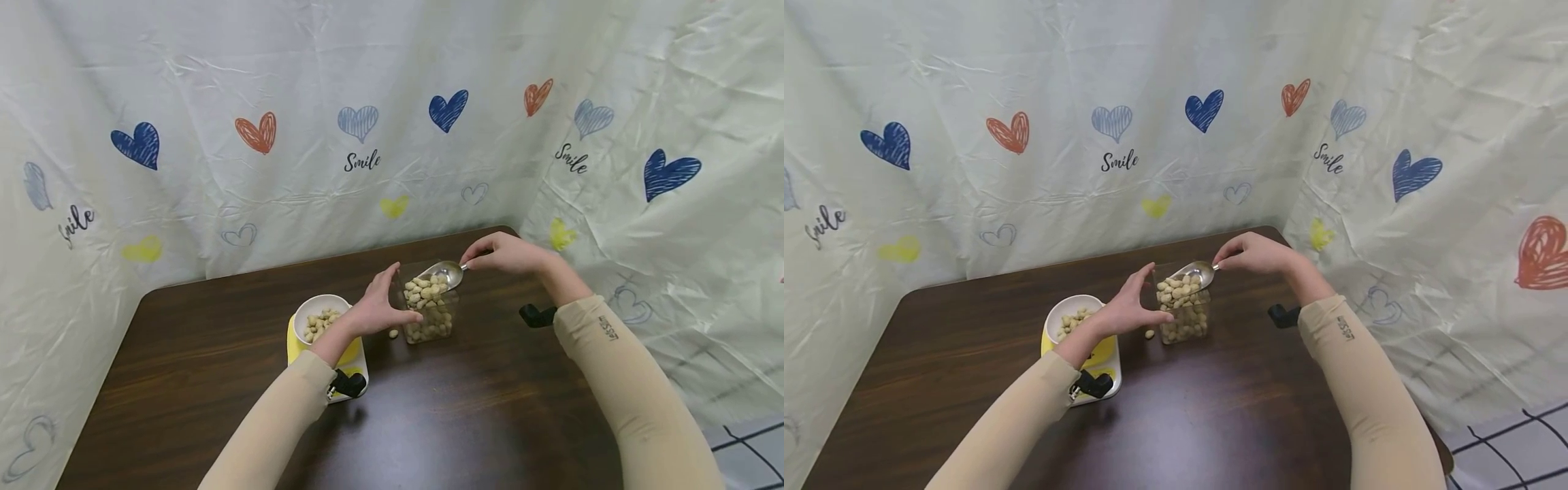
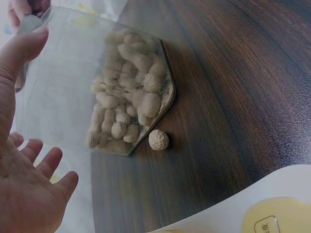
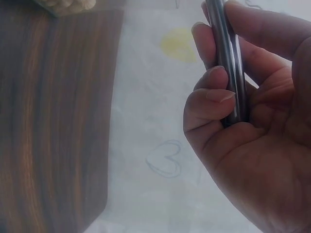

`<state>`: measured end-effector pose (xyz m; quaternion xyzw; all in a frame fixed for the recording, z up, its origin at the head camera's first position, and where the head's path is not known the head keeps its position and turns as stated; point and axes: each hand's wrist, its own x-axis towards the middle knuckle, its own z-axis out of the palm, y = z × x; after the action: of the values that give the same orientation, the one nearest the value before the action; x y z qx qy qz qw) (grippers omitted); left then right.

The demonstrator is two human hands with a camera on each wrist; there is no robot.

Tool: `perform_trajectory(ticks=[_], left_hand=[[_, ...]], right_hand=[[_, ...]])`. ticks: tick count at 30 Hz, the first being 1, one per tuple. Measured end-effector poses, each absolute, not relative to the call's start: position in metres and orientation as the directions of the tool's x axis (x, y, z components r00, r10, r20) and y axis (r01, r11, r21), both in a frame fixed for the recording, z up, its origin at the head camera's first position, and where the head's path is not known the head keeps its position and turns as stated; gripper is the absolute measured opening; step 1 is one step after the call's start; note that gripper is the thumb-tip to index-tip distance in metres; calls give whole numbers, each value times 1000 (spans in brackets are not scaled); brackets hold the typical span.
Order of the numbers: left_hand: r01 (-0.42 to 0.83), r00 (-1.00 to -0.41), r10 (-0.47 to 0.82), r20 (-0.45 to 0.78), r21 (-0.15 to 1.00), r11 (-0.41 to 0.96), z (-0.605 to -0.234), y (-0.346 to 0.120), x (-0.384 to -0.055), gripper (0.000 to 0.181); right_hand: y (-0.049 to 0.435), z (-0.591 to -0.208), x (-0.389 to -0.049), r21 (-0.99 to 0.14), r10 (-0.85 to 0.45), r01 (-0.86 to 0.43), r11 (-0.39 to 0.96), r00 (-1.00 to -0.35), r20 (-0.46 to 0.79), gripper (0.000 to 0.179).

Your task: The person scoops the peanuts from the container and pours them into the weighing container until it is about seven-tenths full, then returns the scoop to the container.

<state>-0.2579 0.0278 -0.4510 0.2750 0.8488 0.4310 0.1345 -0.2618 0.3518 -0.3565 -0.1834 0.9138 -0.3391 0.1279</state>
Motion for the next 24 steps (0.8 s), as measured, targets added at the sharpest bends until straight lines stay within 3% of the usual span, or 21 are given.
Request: perform_trajectory(ticks=[19,24], left_hand=[[333,-796,605,-33,810,482,-443,19,-256,131],[364,-794,608,13,811,458,-430,3,-251,126]], right_hand=[[368,-365,-260,-708,-400,-212,674,-910,-108,24],[368,-365,-256,-717,-389,-224,660,-919,-71,25]])
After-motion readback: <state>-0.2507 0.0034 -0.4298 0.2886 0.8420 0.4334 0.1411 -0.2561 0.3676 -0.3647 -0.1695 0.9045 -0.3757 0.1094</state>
